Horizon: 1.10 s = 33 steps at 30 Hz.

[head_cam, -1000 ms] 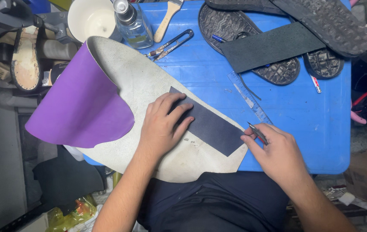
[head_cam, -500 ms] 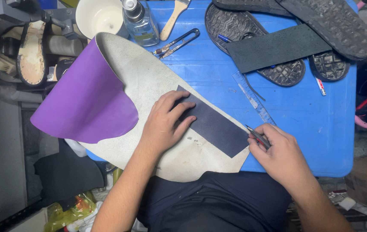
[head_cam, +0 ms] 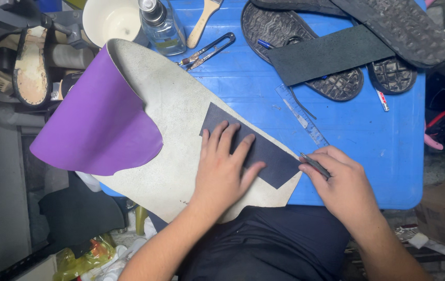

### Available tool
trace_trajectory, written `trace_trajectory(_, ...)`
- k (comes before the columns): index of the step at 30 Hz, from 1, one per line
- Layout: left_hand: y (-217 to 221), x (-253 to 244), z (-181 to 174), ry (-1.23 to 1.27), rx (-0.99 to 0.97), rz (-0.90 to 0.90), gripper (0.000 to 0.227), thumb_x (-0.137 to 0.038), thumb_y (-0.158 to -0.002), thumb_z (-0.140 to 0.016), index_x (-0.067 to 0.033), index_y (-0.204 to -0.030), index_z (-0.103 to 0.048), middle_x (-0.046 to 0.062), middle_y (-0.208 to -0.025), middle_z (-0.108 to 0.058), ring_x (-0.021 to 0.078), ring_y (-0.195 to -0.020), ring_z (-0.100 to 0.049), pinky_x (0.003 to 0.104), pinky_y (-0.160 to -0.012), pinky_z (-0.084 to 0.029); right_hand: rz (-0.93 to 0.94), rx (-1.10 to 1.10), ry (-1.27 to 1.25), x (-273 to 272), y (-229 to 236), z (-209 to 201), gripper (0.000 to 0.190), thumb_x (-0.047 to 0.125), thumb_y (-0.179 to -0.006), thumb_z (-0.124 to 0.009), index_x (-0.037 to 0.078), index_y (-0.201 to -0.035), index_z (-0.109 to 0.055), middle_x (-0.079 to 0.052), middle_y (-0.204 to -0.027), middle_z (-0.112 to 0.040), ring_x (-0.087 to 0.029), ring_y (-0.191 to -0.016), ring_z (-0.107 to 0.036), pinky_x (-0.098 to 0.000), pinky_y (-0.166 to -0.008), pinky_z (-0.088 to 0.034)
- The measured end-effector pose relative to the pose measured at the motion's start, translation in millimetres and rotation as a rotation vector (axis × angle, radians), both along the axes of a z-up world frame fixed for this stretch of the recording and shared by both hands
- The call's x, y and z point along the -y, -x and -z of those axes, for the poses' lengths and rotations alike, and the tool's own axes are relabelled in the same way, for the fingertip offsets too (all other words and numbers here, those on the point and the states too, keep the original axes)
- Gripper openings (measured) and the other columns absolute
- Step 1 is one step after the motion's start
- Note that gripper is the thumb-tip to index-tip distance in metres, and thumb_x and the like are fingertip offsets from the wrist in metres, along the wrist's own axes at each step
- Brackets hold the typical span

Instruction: The person places a dark rectangular piece of material on a larger sheet, marks it with a pen, and then uses a utility knife to cut along the marked lines. The person separates the cut piece from the larger sheet.

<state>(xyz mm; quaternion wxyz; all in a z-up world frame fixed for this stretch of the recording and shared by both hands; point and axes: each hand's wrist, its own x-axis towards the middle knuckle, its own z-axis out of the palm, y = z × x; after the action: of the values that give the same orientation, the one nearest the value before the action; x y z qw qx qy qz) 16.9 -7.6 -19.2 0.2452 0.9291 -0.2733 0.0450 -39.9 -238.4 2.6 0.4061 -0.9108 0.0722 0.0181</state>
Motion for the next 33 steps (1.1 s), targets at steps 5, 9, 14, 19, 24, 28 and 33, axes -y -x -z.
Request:
trace_trajectory(5,12.7,21.2,1.2,-0.033,-0.05,-0.06,0.088,-0.064,-0.08,-0.074,0.0046,-0.133,-0.06,0.034,-0.145,-0.042,0.0532,-0.146,-0.027,0.078,-0.113,-0.017,0.031,0.04,-0.025,16.1,0.0,-3.9,0.027,0.01,-0.085,-0.077,0.0,-0.11,-0.074,-0.01,-0.092,-0.072,-0.018,-0.08,-0.069,-0.0307,-0.07,-0.053)
trace_trajectory(9,13.0,23.0,4.6,-0.062,-0.065,-0.063,0.086,-0.062,-0.078,-0.074,0.0036,-0.131,-0.06,0.034,-0.144,-0.04,0.0537,-0.145,-0.026,0.079,-0.111,-0.016,0.083,0.183,0.022,40.6,-6.9,-3.3,0.033,0.005,-0.087,-0.074,0.0,-0.12,-0.07,-0.011,-0.103,-0.069,-0.018,-0.088,-0.065,-0.0285,-0.077,-0.052)
trace_trajectory(14,15.3,23.1,7.2,0.022,-0.069,-0.027,0.069,-0.054,-0.081,-0.077,-0.0114,-0.134,-0.064,0.029,-0.147,-0.04,0.0565,-0.146,-0.024,0.077,-0.113,-0.02,0.099,0.339,0.193,57.3,-20.1,8.4,0.031,0.003,-0.093,-0.077,0.0,-0.123,-0.07,-0.012,-0.113,-0.069,-0.02,-0.1,-0.067,-0.0316,-0.091,-0.054)
trace_trajectory(19,12.3,19.6,7.5,0.022,-0.069,-0.042,0.061,-0.048,-0.085,-0.077,-0.0154,-0.135,-0.064,0.027,-0.147,-0.04,0.0528,-0.146,-0.026,0.075,-0.115,-0.022,0.039,0.397,0.345,52.8,-24.3,13.1,0.023,0.002,-0.091,-0.081,0.002,-0.113,-0.074,-0.011,-0.11,-0.07,-0.027,-0.104,-0.064,-0.038,-0.096,-0.053)
trace_trajectory(24,-12.1,6.1,3.6,-0.067,-0.004,0.109,0.057,-0.045,-0.09,-0.075,-0.0186,-0.14,-0.065,0.018,-0.155,-0.044,0.0404,-0.152,-0.032,0.07,-0.122,-0.022,-0.145,0.516,0.327,43.4,-21.0,6.4,0.02,0.001,-0.08,-0.08,0.004,-0.099,-0.074,-0.01,-0.105,-0.068,-0.027,-0.101,-0.062,-0.0374,-0.088,-0.05)
trace_trajectory(28,-42.5,-13.0,-8.9,-0.047,-0.108,0.29,0.064,-0.047,-0.08,-0.078,-0.0176,-0.135,-0.064,0.018,-0.15,-0.047,0.0391,-0.146,-0.037,0.063,-0.121,-0.024,-0.421,0.414,0.227,31.5,-16.7,5.9,0.025,0.013,-0.069,-0.084,0.008,-0.092,-0.077,-0.003,-0.096,-0.07,-0.024,-0.093,-0.062,-0.0375,-0.084,-0.048)
trace_trajectory(33,-70.5,-28.9,-18.3,-0.028,-0.139,0.454,0.083,-0.054,-0.067,-0.081,-0.0143,-0.137,-0.062,0.015,-0.146,-0.051,0.037,-0.141,-0.042,0.059,-0.117,-0.028,-0.447,0.38,0.251,27.5,-18.1,11.1,0.025,0.015,-0.069,-0.083,0.01,-0.093,-0.078,-0.001,-0.096,-0.071,-0.023,-0.092,-0.062,-0.0381,-0.085,-0.048)
